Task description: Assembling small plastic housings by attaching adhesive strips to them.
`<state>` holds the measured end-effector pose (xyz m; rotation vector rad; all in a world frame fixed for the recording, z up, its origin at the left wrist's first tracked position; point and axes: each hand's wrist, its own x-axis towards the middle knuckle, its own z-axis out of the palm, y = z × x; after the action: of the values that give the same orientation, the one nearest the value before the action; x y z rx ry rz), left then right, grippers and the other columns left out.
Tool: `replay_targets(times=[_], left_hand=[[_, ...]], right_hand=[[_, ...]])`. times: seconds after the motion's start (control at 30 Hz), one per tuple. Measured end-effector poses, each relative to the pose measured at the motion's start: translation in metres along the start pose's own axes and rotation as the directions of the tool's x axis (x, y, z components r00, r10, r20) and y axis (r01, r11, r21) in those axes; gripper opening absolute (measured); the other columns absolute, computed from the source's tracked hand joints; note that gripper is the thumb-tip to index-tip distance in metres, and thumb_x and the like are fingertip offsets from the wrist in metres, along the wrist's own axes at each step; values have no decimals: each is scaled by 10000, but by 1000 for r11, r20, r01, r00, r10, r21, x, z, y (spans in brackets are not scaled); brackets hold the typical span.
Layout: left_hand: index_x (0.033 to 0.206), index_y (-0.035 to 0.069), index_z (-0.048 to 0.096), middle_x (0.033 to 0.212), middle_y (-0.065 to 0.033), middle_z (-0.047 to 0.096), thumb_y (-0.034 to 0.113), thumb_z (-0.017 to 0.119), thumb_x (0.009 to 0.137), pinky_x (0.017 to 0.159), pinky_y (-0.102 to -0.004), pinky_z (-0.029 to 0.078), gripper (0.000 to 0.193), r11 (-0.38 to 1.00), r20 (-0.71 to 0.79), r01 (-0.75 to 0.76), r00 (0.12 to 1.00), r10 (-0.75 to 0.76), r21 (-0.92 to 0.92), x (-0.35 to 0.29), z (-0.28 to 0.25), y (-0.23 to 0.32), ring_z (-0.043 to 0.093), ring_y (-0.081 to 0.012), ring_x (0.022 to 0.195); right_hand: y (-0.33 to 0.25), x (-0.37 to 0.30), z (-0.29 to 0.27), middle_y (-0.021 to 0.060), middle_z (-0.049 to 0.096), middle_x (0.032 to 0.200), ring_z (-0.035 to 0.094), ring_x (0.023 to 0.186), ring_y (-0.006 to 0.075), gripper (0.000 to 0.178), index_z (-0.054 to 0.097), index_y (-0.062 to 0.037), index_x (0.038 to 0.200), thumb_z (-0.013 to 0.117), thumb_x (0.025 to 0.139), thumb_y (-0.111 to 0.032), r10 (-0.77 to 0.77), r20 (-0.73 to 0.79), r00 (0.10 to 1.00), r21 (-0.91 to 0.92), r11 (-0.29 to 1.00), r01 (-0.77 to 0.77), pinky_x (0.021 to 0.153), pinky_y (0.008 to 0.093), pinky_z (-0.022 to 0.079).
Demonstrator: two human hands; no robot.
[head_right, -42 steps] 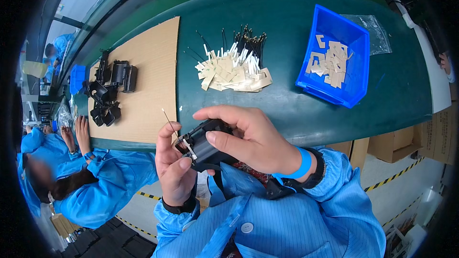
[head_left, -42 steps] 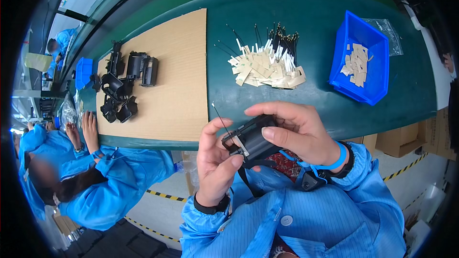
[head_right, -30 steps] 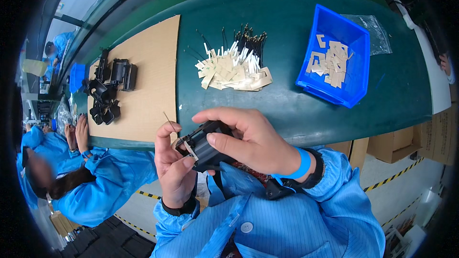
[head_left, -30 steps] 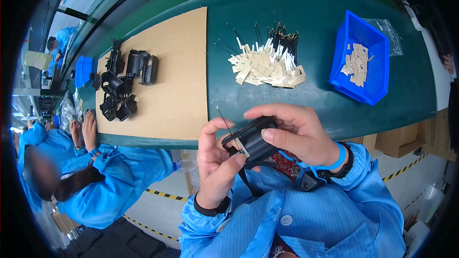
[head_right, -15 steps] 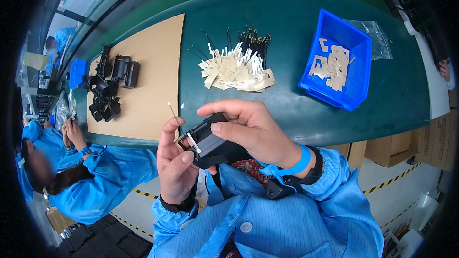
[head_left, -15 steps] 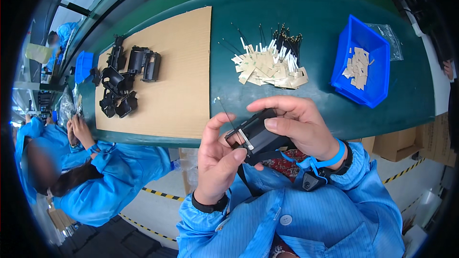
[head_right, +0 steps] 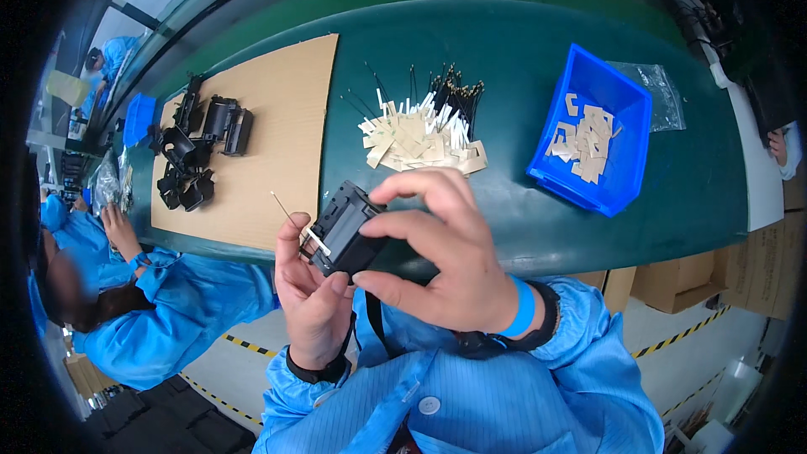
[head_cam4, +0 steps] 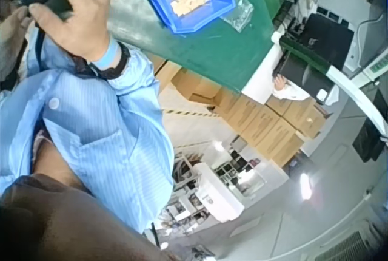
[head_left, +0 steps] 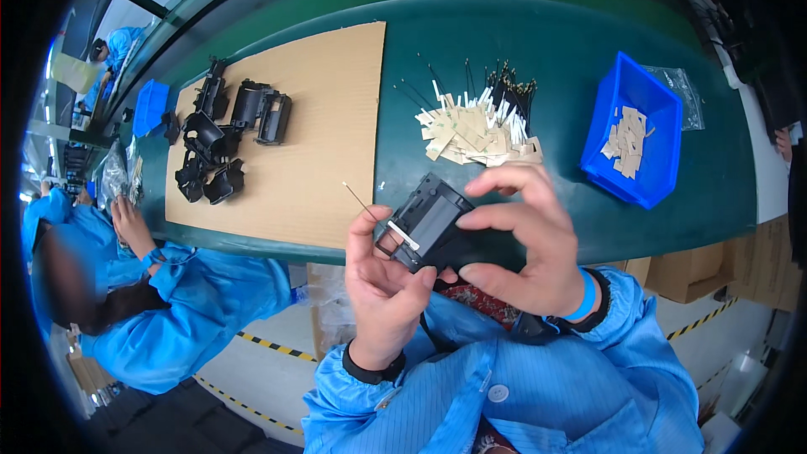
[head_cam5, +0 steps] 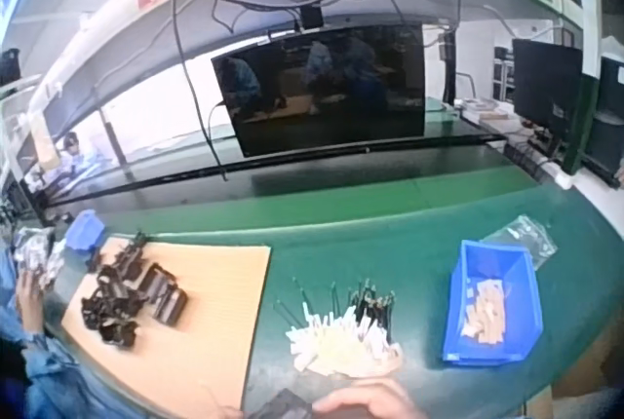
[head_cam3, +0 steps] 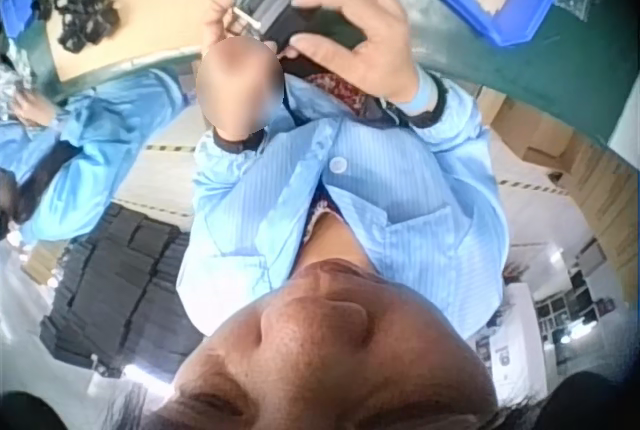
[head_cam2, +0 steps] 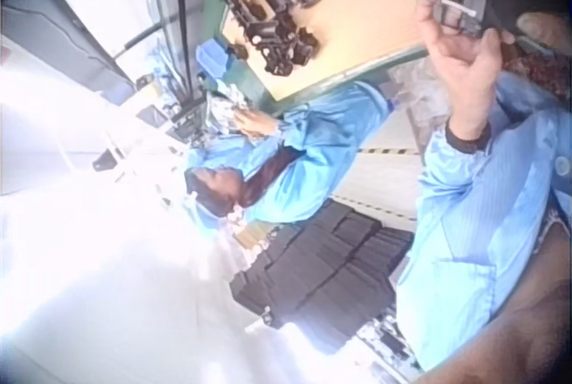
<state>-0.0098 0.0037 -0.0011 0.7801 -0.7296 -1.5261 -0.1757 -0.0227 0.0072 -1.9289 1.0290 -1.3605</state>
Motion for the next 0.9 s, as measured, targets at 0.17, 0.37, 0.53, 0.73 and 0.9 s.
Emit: replay_targets(times=[0.17,0.37,0.53,0.73,0.9], left_hand=[[1243,23,277,1132,-162,472,-143,575,678,867,-311,460,660,998,33,11,999,-9,-65,1,-2,-3,519,-211,1044],[1284,26,241,1160,-181,477,5,646,704,802,-317,496,708,982,-30,10,999,-16,-188,0,0,-3,551,-251,1003],[1289,22,237,1168,-168,453,33,665,712,855,-336,457,719,989,60,-51,996,60,-137,-2,-7,-4,519,-241,1028],[1260,25,268,1156,-131,447,3,674,721,916,-329,398,675,990,-4,-135,991,135,-53,-5,-11,-4,476,-204,1070],[1238,40,274,1138,-129,449,-11,663,734,910,-334,401,639,951,20,-308,951,308,33,-3,-12,-6,485,-191,1042]], right_hand=[[0,-4,9,106,529,1013,481,927,274,253,627,-58,836,731,618,-135,35,-43,998,6,999,-35,792,363,393],[-5,-5,17,32,554,931,460,831,229,248,640,-103,769,707,531,-91,-199,-84,976,-215,960,177,717,356,384],[-11,-4,22,-2,545,850,454,764,212,253,642,-109,752,685,502,-103,-326,-24,945,-304,903,304,657,341,362],[-11,5,16,21,535,807,458,745,215,211,641,-85,791,696,588,-64,-79,-35,996,-27,997,78,634,314,374],[-17,10,21,28,529,778,453,733,200,163,626,-72,793,693,645,-67,71,34,997,102,992,-74,627,304,373]])
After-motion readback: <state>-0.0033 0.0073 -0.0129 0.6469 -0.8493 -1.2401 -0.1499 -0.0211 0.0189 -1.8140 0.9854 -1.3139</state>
